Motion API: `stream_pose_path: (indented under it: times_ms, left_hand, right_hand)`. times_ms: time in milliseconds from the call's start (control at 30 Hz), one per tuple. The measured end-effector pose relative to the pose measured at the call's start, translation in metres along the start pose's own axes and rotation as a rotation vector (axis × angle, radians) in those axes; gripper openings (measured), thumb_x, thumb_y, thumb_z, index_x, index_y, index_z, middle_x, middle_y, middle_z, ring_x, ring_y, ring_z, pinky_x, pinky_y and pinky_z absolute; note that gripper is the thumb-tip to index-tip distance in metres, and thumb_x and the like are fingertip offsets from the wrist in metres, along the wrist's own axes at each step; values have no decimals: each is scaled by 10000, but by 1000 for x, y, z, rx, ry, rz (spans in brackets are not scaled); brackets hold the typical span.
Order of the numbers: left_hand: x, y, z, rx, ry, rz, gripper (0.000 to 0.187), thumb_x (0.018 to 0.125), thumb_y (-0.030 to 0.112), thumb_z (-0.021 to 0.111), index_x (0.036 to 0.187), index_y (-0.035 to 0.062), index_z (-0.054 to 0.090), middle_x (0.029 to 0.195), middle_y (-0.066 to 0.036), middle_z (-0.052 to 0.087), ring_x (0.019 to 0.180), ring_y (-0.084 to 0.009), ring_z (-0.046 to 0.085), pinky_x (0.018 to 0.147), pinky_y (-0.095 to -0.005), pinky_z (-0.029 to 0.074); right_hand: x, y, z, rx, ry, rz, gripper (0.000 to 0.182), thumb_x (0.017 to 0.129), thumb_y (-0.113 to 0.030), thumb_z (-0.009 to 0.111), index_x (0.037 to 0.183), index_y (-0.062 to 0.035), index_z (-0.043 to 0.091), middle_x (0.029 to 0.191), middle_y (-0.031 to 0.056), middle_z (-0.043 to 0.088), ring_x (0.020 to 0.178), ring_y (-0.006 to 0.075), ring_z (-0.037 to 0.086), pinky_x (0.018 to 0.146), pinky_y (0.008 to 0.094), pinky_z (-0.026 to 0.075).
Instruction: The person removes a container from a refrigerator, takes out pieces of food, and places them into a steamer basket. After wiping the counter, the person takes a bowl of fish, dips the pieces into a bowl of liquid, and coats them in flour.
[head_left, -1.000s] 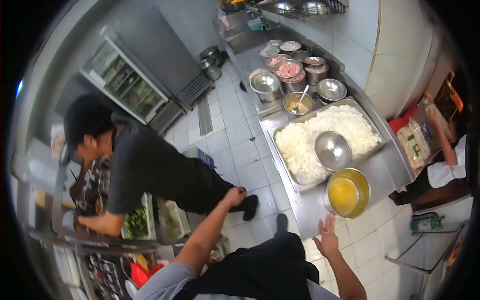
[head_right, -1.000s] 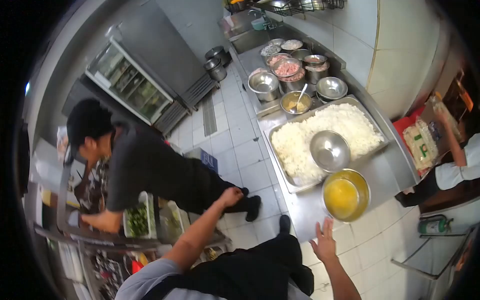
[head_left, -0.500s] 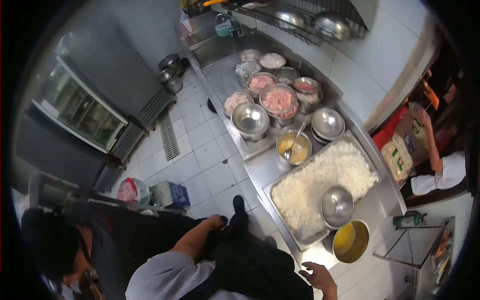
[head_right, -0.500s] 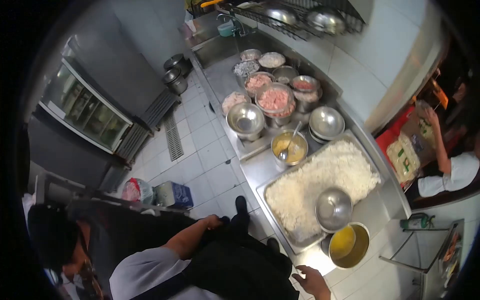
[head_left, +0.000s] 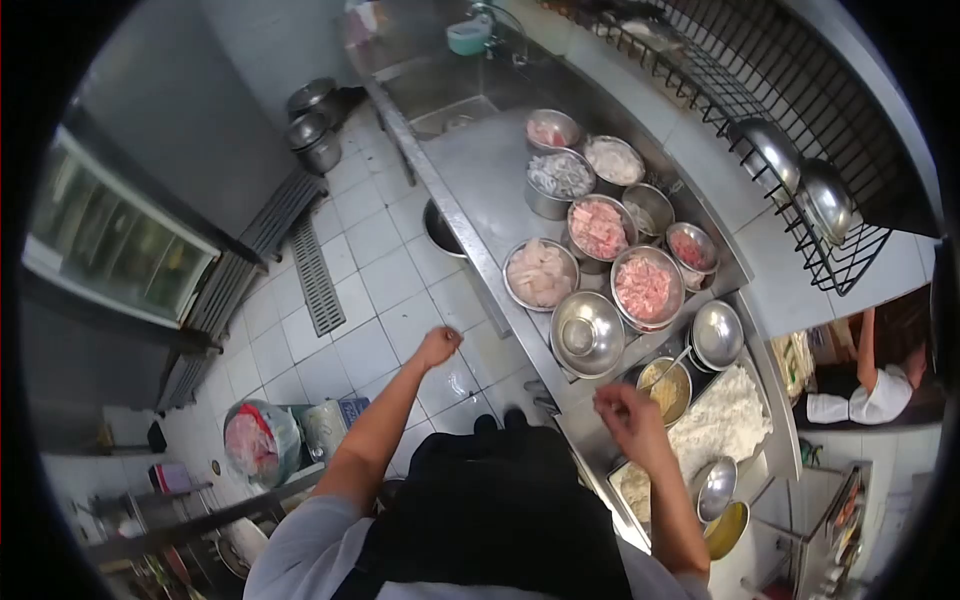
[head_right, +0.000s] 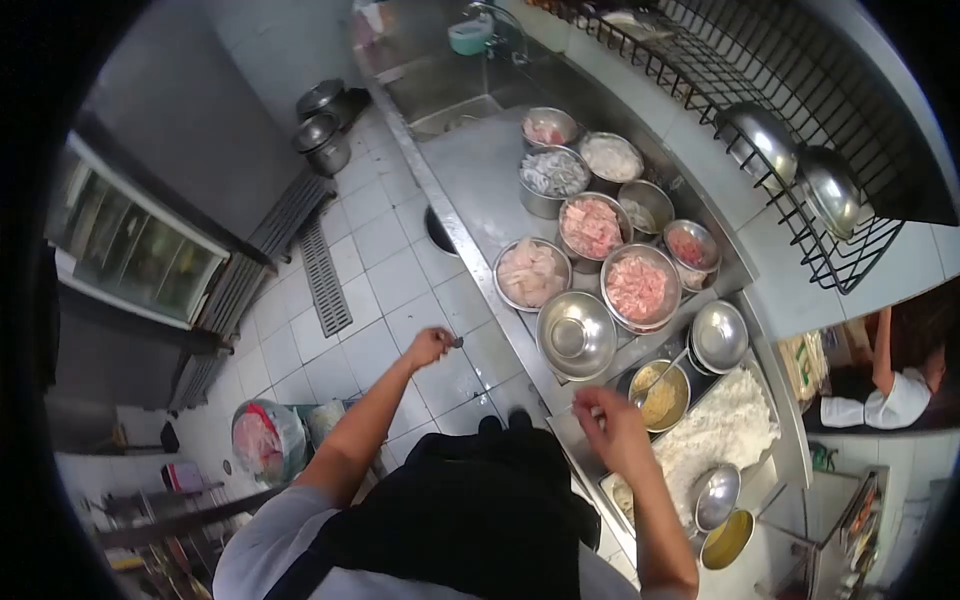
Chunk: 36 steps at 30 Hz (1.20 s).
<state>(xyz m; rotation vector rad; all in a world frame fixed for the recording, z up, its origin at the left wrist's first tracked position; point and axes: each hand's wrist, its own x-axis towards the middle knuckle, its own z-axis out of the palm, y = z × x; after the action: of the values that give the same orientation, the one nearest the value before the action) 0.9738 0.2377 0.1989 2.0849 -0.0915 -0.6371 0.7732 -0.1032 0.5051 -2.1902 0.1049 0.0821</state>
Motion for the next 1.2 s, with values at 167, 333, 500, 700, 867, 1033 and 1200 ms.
stream_pose_path:
  times_ms: [167, 333, 500, 700, 867, 1033, 1200]
  left_hand:
    - [58, 75, -65, -183, -16, 193, 245, 895, 189, 602, 1014, -19, 650, 802, -132, 679, 722, -184, 620, 662, -315, 497]
    - [77, -10, -174, 297, 43, 11, 264, 879, 239, 655, 942, -17, 649, 780, -128, 676, 668, -197, 644, 606, -342, 503]
    - [19, -72, -255, -171, 156, -463, 321, 926, 274, 601, 1069, -14, 611, 885, -137, 683, 720, -194, 667, 576, -321, 548]
    - [39, 48, -268, -515, -107, -247, 397, 1011, 330, 461, 1208, 1, 564, 1004, -178, 676, 856, -222, 673, 709, -338, 556]
    - [130, 176, -271, -783, -692, -154, 765, 960, 566, 417, 1459, 20, 224, 1238, -219, 544, 1071, -352, 615, 814, -501, 572]
    - [208, 181, -292, -515, -614, -182, 490, 927, 193, 512, 1367, 22, 383, 1264, -171, 525, 1121, -355, 578, 831, -498, 561]
    - [288, 174, -295, 16, -303, 462, 490, 831, 24, 481, 1316, -36, 444, 1207, -174, 574, 1088, -270, 584, 944, -342, 453]
  right_hand:
    - [100, 9, -5, -209, 121, 97, 244, 827, -127, 693, 1038, -17, 639, 933, 155, 673, 826, 303, 667, 691, 374, 525]
    - [134, 35, 55, -448, 47, -22, 469, 737, -382, 754, 1019, -29, 626, 883, 172, 670, 836, 354, 662, 764, 442, 527]
    - [163, 29, 90, -611, -100, 273, 304, 766, -240, 676, 970, -32, 588, 821, 177, 658, 762, 374, 666, 691, 459, 541]
    - [205, -104, 58, -431, 196, 282, 167, 741, -65, 631, 874, -5, 549, 801, 210, 600, 774, 409, 614, 682, 478, 503]
    - [295, -110, 191, -360, 371, -80, 278, 703, -50, 612, 979, -41, 650, 926, 124, 617, 927, 309, 604, 812, 431, 492]
    - [376, -115, 284, -208, 451, -268, 302, 739, -154, 698, 1013, -39, 645, 1054, 133, 617, 1024, 311, 584, 911, 438, 446]
    - [318, -69, 245, -91, 778, 268, 392, 778, -76, 709, 1145, -8, 587, 1144, 182, 605, 1063, 377, 581, 915, 424, 473]
